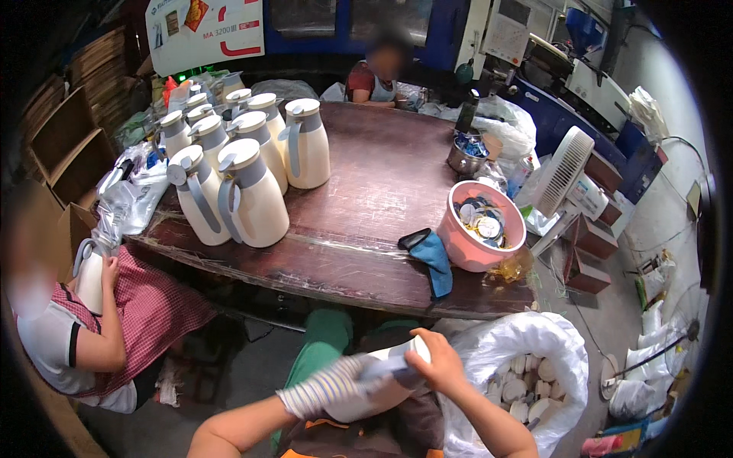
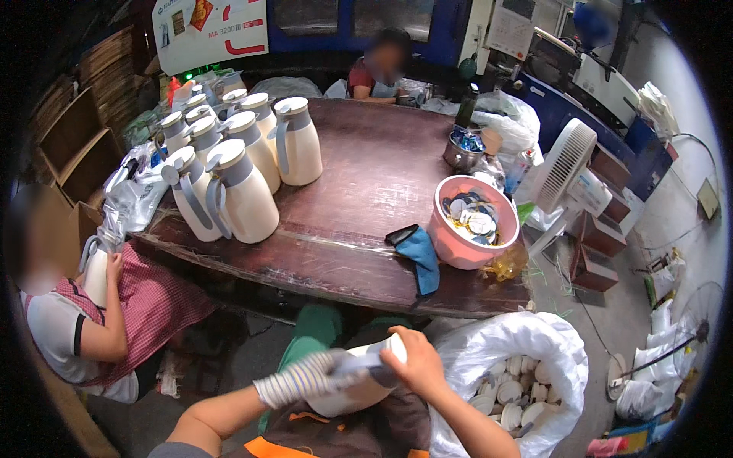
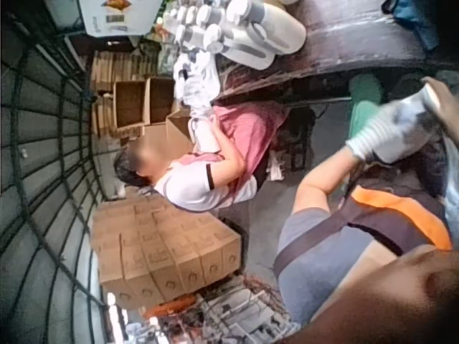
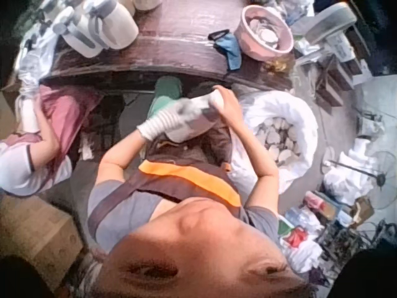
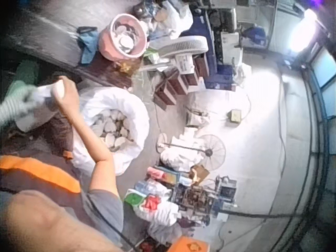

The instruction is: The person assembles white plastic pitchers by attaching lids and inserting small circular components into the spouts. They repeatedly pick up a pitcher, place a lid on top, and insert a round piece into the opening, then set the finished unit on the table. The process is repeated for multiple pitchers in a factory setting.

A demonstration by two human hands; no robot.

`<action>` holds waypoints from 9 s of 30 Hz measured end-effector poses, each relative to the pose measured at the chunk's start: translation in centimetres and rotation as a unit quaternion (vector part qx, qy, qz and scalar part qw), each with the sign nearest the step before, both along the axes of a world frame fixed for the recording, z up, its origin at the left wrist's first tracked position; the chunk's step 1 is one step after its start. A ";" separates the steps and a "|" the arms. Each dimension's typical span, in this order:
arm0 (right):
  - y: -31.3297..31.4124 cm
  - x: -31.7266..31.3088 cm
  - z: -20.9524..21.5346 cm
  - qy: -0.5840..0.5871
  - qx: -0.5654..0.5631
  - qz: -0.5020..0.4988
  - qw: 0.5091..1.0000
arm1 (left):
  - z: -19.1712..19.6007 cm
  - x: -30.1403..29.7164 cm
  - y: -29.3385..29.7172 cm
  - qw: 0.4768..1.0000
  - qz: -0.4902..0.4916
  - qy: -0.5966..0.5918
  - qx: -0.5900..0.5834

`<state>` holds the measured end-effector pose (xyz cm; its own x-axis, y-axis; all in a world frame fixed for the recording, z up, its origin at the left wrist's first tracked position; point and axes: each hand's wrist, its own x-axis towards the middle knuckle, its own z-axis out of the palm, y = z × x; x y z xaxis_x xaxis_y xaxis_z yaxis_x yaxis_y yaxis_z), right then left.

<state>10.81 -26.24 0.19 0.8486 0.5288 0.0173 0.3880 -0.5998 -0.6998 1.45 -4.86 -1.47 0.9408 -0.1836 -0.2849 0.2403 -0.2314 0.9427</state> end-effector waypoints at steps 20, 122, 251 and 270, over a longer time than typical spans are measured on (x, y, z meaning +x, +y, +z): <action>2.2 -4.2 4.6 -0.244 0.021 0.325 0.913 | -2.1 4.5 3.5 1.000 -0.013 -0.024 0.003; 6.6 1.4 -1.0 0.406 0.559 -0.023 0.723 | -0.8 4.3 1.4 0.865 0.372 -0.222 -0.253; 8.8 37.1 11.2 -0.202 -0.097 -0.218 0.950 | -8.1 16.0 14.0 0.793 0.337 -0.352 0.366; -2.1 4.6 5.6 0.061 0.121 0.151 0.979 | 4.0 6.4 5.1 0.989 -0.013 -0.011 -0.144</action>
<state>15.36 -28.34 5.81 0.6572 0.7493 0.0818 0.4270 -0.2807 -0.8596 7.85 0.19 2.53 0.9403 -0.2775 -0.1969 0.2164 0.0415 0.9754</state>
